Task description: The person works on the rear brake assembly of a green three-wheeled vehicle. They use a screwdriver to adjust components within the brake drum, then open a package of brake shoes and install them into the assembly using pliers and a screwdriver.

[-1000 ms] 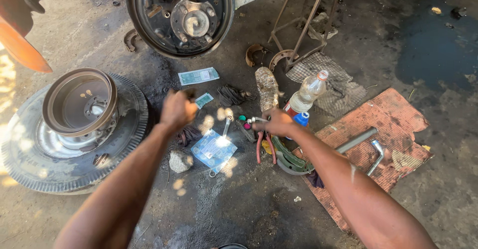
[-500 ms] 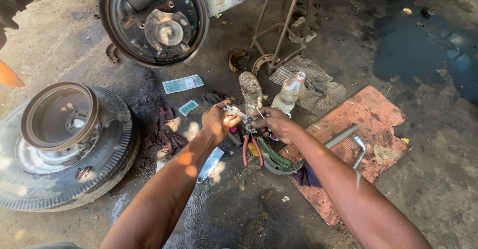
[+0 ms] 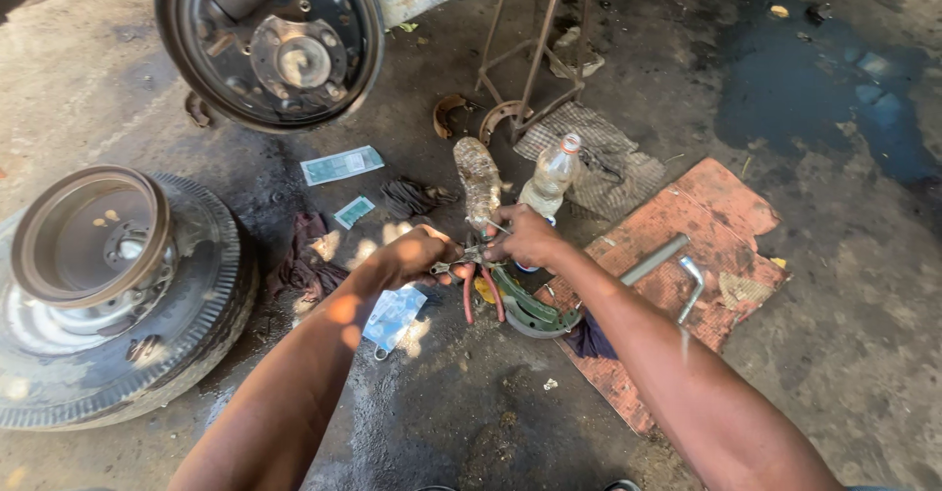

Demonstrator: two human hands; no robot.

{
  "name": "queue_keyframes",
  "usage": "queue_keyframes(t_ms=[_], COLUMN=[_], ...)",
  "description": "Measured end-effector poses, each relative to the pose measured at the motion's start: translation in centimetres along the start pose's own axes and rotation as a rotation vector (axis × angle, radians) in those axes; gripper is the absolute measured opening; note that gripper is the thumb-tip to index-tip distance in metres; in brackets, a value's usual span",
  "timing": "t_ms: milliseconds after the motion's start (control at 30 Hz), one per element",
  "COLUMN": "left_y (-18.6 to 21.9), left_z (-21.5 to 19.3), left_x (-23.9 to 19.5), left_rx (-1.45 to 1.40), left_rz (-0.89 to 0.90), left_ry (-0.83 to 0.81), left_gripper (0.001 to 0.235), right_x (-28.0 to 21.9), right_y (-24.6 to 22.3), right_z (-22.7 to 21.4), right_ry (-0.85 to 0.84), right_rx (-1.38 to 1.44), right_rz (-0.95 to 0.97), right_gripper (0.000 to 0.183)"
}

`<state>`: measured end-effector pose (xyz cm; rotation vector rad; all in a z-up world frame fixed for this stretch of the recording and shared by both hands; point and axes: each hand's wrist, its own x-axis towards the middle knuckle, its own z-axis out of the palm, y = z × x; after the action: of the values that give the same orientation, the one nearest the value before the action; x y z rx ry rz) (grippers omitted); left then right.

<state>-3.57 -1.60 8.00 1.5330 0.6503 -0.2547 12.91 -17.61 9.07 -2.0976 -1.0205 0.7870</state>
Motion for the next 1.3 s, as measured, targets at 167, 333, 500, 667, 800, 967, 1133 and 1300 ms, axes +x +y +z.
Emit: queue_keyframes(t_ms=[167,333,500,667,800,967,1133,1300], left_y=[-3.3,-5.5,-4.6,-5.2,-4.9,-3.3,-2.3,-1.1], left_z=[-0.9,-2.3,-1.9,-2.4,-2.9,-3.3,-2.9,-1.1], left_x=[3.7,5.0,4.0,4.6,3.6,2.7,3.6,0.4], left_rx=[0.101,-0.019,0.012,-0.129,-0.255,-0.37,-0.253,-0.139], left_rz=[0.051,0.029,0.023,0.108,0.12,0.155,0.302,0.21], left_ry=[0.142,0.284,0.342,0.282,0.306,0.387,0.334,0.07], left_gripper=[0.026,0.027,0.026,0.018,0.016,0.016,0.024,0.036], right_x=[-1.3,-4.1,-4.2,-3.0,-0.9,1.8,0.9,-0.5], right_y=[2.5,8.3,12.8,12.4,9.9,7.5,-0.1,-4.8], right_z=[-1.3,0.1,2.0,2.1,0.5,-2.6,-5.2,-5.6], right_ry=[-0.012,-0.129,-0.097,-0.058,0.08,0.016,-0.152,-0.15], right_rx=[-0.466,-0.695,-0.681,-0.573,-0.307,-0.16,-0.287,-0.289], right_rz=[0.223,0.238,0.269,0.331,0.357,0.018,-0.151,-0.295], right_gripper=[0.036,0.028,0.021,0.012,0.012,0.03,0.038,0.038])
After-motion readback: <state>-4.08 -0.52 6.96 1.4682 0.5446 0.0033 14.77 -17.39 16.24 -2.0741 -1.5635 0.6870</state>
